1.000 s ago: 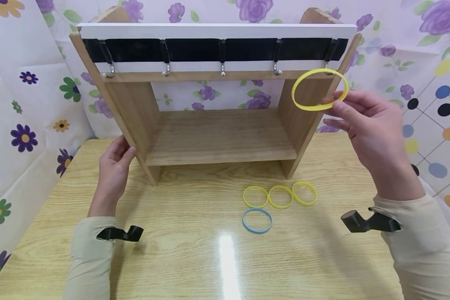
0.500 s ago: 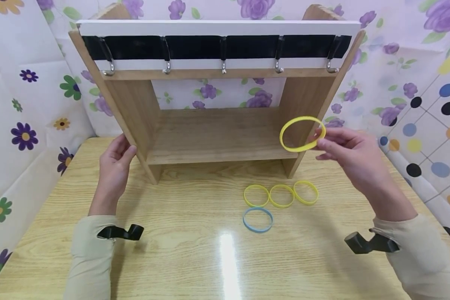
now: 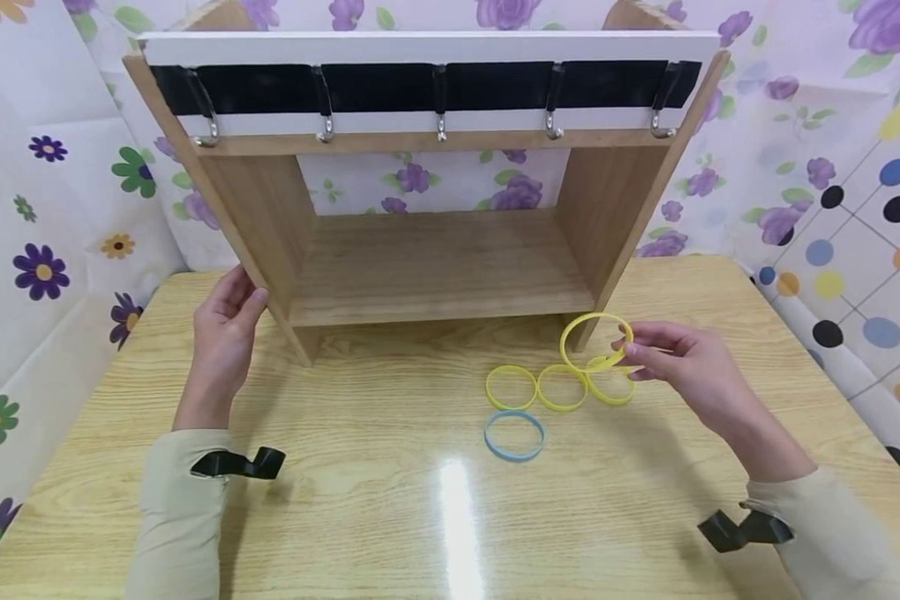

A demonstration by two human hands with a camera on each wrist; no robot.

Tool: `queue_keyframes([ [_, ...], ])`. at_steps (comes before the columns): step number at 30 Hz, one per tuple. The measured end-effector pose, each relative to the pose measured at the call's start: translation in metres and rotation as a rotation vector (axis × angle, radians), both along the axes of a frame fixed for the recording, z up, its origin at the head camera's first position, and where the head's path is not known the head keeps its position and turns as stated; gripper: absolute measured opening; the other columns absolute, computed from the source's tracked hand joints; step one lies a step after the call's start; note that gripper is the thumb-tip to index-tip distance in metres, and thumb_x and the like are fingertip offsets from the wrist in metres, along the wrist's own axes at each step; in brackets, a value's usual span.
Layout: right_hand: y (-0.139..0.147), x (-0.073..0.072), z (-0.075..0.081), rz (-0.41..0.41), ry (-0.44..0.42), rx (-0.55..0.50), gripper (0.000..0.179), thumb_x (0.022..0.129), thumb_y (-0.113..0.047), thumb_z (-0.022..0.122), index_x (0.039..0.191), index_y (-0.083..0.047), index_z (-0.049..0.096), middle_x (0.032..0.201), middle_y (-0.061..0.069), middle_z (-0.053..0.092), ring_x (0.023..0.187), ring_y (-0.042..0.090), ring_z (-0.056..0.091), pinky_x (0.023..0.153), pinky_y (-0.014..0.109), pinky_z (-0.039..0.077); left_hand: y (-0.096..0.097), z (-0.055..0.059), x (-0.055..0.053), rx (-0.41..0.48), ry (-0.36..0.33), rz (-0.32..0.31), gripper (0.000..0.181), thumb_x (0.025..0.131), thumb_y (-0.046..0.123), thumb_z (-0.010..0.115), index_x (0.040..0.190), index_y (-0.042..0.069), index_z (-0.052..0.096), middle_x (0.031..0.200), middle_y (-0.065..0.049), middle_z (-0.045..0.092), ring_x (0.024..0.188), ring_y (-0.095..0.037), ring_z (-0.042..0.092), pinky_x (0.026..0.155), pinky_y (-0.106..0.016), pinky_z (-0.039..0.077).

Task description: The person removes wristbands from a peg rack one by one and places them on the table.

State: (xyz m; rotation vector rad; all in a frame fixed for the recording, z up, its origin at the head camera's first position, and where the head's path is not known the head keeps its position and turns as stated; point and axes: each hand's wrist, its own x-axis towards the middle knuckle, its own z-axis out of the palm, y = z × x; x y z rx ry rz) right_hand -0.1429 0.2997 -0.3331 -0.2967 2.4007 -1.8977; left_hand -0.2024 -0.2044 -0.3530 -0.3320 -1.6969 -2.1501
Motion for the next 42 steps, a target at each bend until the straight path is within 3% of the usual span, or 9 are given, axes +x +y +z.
queue_keyframes([
  [6, 0.008, 0.004, -0.023, 0.04, -0.058, 0.107, 0.035, 0.093, -0.012, 0.066, 0.122, 0.006, 0.058, 0.104, 0.008, 0.07, 0.091, 0.021, 0.068, 0.075, 0.033, 0.056, 0.001, 0.001, 0.001, -0.002, -0.014, 0.004, 0.04, 0.097, -0.006, 0.049, 0.137, -0.004, 0.049, 0.126, -0.008, 0.056, 0.117, -0.021, 0.049, 0.097, -0.024, 0.04],
  [10, 0.01, 0.008, -0.037, 0.064, -0.124, 0.119, 0.044, 0.093, -0.012, 0.066, 0.125, 0.015, 0.052, 0.105, 0.014, 0.07, 0.09, 0.02, 0.068, 0.076, 0.036, 0.056, 0.001, 0.002, 0.001, 0.003, -0.011, -0.003, 0.041, 0.097, -0.006, 0.049, 0.137, -0.004, 0.049, 0.127, -0.009, 0.055, 0.118, -0.021, 0.048, 0.097, -0.024, 0.04],
  [21, 0.014, 0.017, -0.066, 0.147, -0.289, 0.091, 0.049, 0.091, -0.01, 0.067, 0.128, 0.017, 0.049, 0.107, 0.022, 0.066, 0.089, 0.019, 0.067, 0.076, 0.035, 0.056, 0.0, -0.001, 0.0, -0.008, -0.002, -0.009, 0.039, 0.097, -0.004, 0.05, 0.136, -0.002, 0.051, 0.122, -0.011, 0.055, 0.113, -0.02, 0.049, 0.094, -0.023, 0.041],
  [31, 0.01, 0.016, -0.082, 0.214, -0.349, 0.071, 0.046, 0.094, -0.005, 0.062, 0.128, 0.021, 0.045, 0.105, 0.024, 0.066, 0.089, 0.026, 0.068, 0.074, 0.038, 0.057, 0.0, -0.001, 0.0, 0.002, 0.003, -0.001, 0.039, 0.097, -0.004, 0.05, 0.136, -0.003, 0.051, 0.121, -0.009, 0.057, 0.113, -0.02, 0.049, 0.094, -0.024, 0.041],
  [42, 0.01, 0.015, -0.08, 0.195, -0.362, 0.132, 0.044, 0.094, -0.007, 0.062, 0.128, 0.018, 0.048, 0.103, 0.02, 0.067, 0.087, 0.024, 0.067, 0.073, 0.038, 0.057, 0.001, 0.0, 0.0, 0.003, -0.007, 0.015, 0.039, 0.097, -0.005, 0.05, 0.136, -0.003, 0.051, 0.121, -0.009, 0.057, 0.113, -0.021, 0.049, 0.095, -0.024, 0.041],
])
